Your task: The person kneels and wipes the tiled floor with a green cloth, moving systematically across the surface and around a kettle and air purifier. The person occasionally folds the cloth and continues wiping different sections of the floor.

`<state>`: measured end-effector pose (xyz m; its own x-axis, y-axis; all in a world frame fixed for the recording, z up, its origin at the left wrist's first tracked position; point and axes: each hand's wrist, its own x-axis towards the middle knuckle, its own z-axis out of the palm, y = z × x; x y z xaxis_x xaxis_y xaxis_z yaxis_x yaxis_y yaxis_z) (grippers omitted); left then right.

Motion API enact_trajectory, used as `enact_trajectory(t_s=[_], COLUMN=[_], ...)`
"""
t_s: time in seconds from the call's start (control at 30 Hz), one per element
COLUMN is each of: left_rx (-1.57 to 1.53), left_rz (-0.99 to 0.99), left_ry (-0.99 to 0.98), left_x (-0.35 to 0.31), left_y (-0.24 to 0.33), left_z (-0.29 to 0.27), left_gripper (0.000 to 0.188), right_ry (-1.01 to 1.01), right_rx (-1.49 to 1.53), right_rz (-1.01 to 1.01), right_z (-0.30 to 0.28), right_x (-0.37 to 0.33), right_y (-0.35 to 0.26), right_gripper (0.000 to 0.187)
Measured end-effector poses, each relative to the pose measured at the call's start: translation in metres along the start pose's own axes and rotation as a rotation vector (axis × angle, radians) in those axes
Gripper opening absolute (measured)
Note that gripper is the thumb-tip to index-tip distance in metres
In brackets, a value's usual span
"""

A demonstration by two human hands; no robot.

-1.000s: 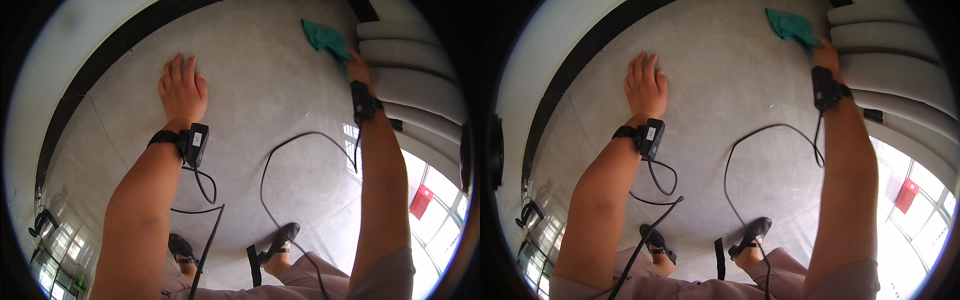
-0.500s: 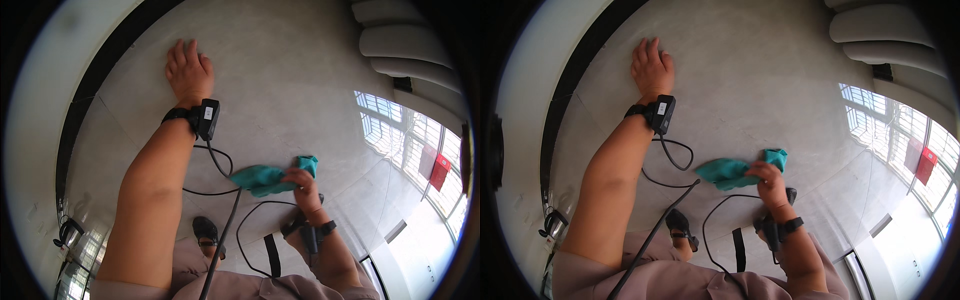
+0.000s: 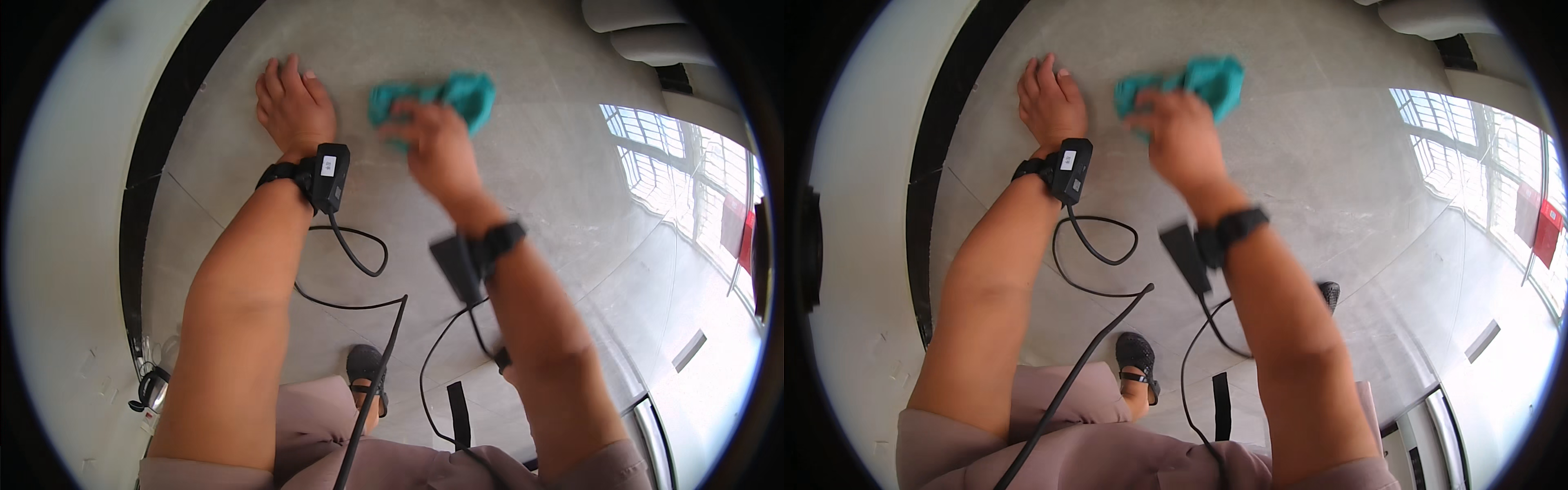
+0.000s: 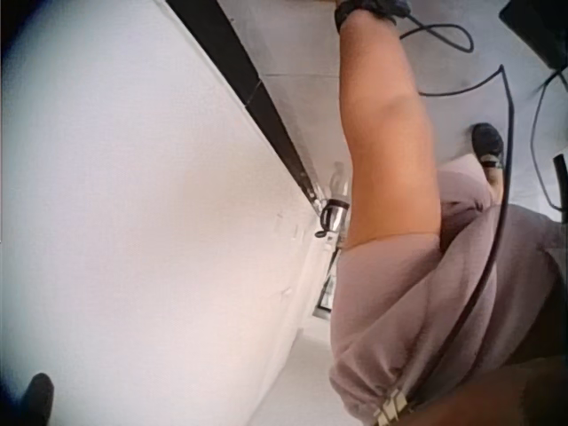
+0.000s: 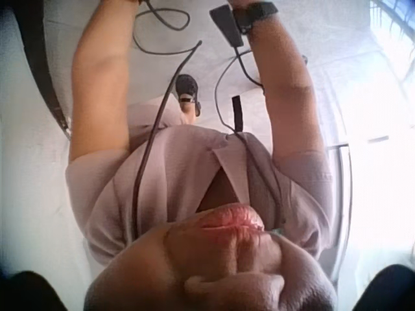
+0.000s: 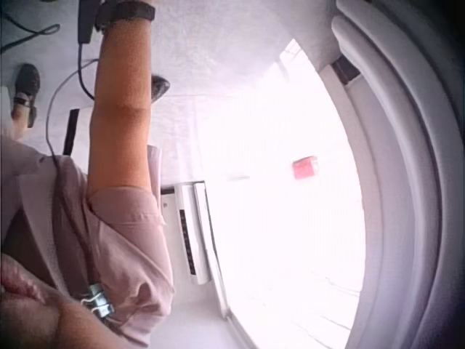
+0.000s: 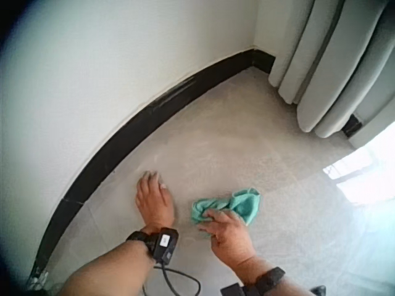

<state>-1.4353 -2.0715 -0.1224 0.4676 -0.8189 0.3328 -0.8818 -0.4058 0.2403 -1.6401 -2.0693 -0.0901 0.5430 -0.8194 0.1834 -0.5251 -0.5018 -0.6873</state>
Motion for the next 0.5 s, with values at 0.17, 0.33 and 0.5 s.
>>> enact_trajectory(t_s=[0.17, 0.33, 0.5], left_rx=[0.042, 0.052, 0.088], left_rz=[-0.045, -0.022, 0.008], left_ry=[-0.089, -0.054, -0.018], left_x=[-0.003, 0.000, -0.004], left_y=[-0.004, -0.001, -0.002], left_z=[-0.002, 0.000, 0.000], left_gripper=[0.041, 0.041, 0.042], right_ry=[-0.253, -0.284, 0.247], right_rx=[0.036, 0.292, 0.596], right_rz=[0.222, 0.642, 0.894], right_z=[-0.027, -0.070, -0.132], right_x=[-0.157, -0.208, -0.197], right_y=[-0.076, -0.100, -0.064], right_gripper=[0.032, 0.041, 0.050])
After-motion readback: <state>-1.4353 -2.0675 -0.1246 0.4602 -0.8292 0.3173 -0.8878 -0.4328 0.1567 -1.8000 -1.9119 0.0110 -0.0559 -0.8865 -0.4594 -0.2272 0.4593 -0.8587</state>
